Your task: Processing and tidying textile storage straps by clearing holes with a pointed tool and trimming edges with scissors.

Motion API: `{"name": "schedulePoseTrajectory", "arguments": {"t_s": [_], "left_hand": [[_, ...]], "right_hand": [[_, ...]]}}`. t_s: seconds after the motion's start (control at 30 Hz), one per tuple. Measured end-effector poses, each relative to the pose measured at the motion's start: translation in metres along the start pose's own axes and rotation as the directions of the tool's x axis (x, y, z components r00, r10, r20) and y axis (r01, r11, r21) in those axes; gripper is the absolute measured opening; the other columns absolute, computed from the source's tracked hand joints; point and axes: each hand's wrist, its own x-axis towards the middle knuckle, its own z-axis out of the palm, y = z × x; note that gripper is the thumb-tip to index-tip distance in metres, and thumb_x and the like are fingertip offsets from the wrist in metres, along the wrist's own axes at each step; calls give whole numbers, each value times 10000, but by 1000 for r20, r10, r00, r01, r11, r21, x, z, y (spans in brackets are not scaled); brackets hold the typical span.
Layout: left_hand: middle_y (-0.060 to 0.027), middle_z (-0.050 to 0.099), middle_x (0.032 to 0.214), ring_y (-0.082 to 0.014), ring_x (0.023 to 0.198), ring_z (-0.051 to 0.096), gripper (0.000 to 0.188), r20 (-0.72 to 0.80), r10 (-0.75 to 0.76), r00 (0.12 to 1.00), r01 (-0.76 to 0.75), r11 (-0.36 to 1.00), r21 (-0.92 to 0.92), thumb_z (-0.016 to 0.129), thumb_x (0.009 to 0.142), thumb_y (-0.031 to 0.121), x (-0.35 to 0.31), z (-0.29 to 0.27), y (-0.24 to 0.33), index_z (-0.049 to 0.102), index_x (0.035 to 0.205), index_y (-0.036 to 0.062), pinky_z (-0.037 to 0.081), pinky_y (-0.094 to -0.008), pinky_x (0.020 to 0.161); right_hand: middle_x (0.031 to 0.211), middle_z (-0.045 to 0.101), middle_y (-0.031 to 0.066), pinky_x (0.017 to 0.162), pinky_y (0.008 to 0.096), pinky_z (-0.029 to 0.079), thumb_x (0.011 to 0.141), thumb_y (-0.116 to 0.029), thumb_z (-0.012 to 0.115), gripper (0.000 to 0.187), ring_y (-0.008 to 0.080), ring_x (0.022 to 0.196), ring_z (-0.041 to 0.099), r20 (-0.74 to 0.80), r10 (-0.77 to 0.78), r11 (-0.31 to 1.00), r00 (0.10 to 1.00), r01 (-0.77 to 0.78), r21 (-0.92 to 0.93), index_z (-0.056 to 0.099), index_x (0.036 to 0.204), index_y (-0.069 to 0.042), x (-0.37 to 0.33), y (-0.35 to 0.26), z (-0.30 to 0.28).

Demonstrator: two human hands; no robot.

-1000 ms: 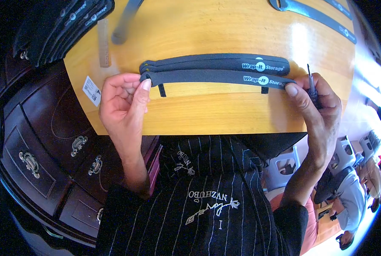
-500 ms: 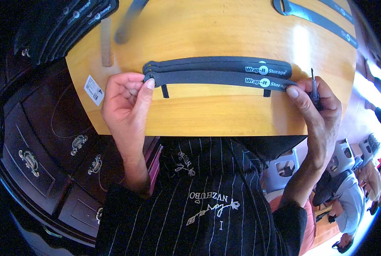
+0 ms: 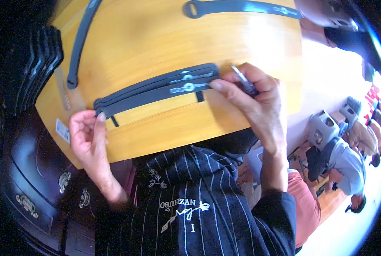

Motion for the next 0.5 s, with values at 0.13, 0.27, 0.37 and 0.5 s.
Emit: {"name": "schedulePoseTrajectory", "arguments": {"t_s": [0.13,0.27,0.37,0.5], "left_hand": [[24,511,766,-18,673,462,165,10,29,1000,-29,999,29,659,855,-12,0,0,-2,533,955,23,382,-154,611],[25,506,765,-18,662,444,163,33,51,998,-52,998,45,662,860,6,1,2,-2,534,959,27,371,-155,592],[21,500,764,-21,640,414,174,16,60,998,-61,994,88,674,862,39,1,2,-5,533,964,30,350,-156,563],[21,499,761,-22,636,413,176,17,77,997,-79,992,97,676,862,43,1,2,-4,532,963,31,346,-157,560]], "right_hand": [[677,597,-43,578,183,383,783,-131,768,149,19,615,493,22,24,999,999,-23,-23,657,813,-35,0,-3,0],[650,595,-39,554,173,378,776,-122,774,152,17,593,501,-11,-2,998,1000,2,-62,654,812,-36,0,0,-3],[633,588,-40,538,176,373,775,-129,776,156,17,580,500,-15,-23,993,1000,21,-120,648,798,-42,2,1,-3],[620,582,-40,527,179,369,777,-139,776,161,18,571,498,-25,-32,995,999,29,-93,643,787,-49,2,3,-1]]}}
